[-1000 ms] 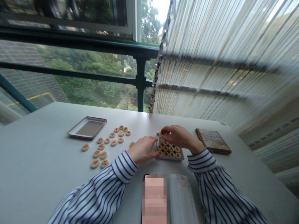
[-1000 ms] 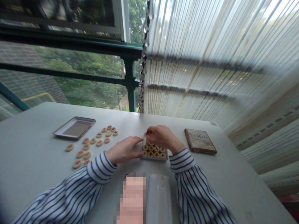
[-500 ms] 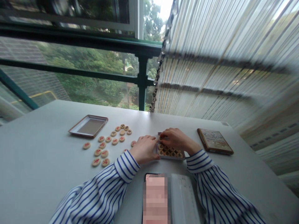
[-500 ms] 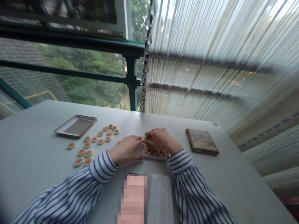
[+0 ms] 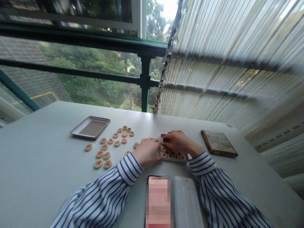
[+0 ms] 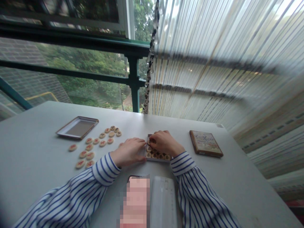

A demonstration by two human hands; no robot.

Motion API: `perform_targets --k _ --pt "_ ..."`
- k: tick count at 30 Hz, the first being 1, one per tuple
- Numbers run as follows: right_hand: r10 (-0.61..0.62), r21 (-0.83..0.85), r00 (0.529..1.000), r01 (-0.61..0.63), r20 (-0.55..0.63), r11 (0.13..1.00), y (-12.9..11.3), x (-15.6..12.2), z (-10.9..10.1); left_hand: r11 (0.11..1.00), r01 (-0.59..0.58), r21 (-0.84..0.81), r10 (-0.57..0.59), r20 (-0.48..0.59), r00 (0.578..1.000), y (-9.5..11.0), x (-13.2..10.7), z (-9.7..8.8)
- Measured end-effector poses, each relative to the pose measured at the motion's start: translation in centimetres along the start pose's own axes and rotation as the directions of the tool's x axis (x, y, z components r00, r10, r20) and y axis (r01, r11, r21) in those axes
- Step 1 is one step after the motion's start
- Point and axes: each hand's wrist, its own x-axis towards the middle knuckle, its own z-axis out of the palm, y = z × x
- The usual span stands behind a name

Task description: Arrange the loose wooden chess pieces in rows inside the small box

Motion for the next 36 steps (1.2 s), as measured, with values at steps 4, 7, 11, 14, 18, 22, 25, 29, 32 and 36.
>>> perform_targets --k 4,7,11,14,18,22,25,29,32,36 --pt "-0.011 -0.007 1.000 0.011 0.001 1.000 0.13 0.04 0.15 1.000 -0.005 -0.001 0.005 0.000 1.000 -0.10 0.02 0.07" --pt "-0.007 -0.009 1.000 0.007 0.010 1.000 0.12 0.05 0.23 1.000 0.006 0.006 -0.006 0.009 1.000 0.00 0.03 -0.01" --pt "0.012 -0.015 0.999 -0.011 0.053 1.000 -0.02 0.03 0.11 1.000 0.018 0.018 -0.018 0.024 1.000 0.16 0.01 -0.20" --pt "0.017 -0.019 0.997 -0.016 0.080 1.000 -0.10 -0.01 -0.12 1.000 0.024 0.021 -0.024 0.039 0.999 0.19 0.02 -0.27" --pt "0.017 -0.032 0.997 -0.014 0.080 0.999 -0.16 -0.08 -0.41 0.999 0.031 0.028 -0.032 0.047 0.998 0.19 0.04 -0.28" --pt "0.018 -0.032 0.997 -0.016 0.074 0.999 -0.18 -0.08 -0.40 0.999 0.022 0.035 -0.024 0.044 0.999 0.20 0.04 -0.28" --pt "0.004 -0.025 0.998 -0.002 0.056 1.000 -0.11 -0.02 -0.15 0.999 0.015 0.033 -0.016 0.036 0.999 0.21 0.02 -0.24" --pt "-0.012 -0.020 0.999 0.013 0.041 1.000 -0.01 0.05 0.16 0.999 0.018 0.037 -0.019 0.035 0.999 0.23 0.03 -0.21" --pt "-0.007 -0.021 0.999 0.008 0.043 1.000 -0.04 0.07 0.20 0.999 0.034 0.034 -0.035 0.051 0.998 0.29 0.04 -0.29" --pt "0.005 -0.009 0.998 -0.005 0.060 1.000 -0.19 0.08 0.04 0.998 0.049 0.029 -0.051 0.064 0.997 0.41 0.00 -0.46"
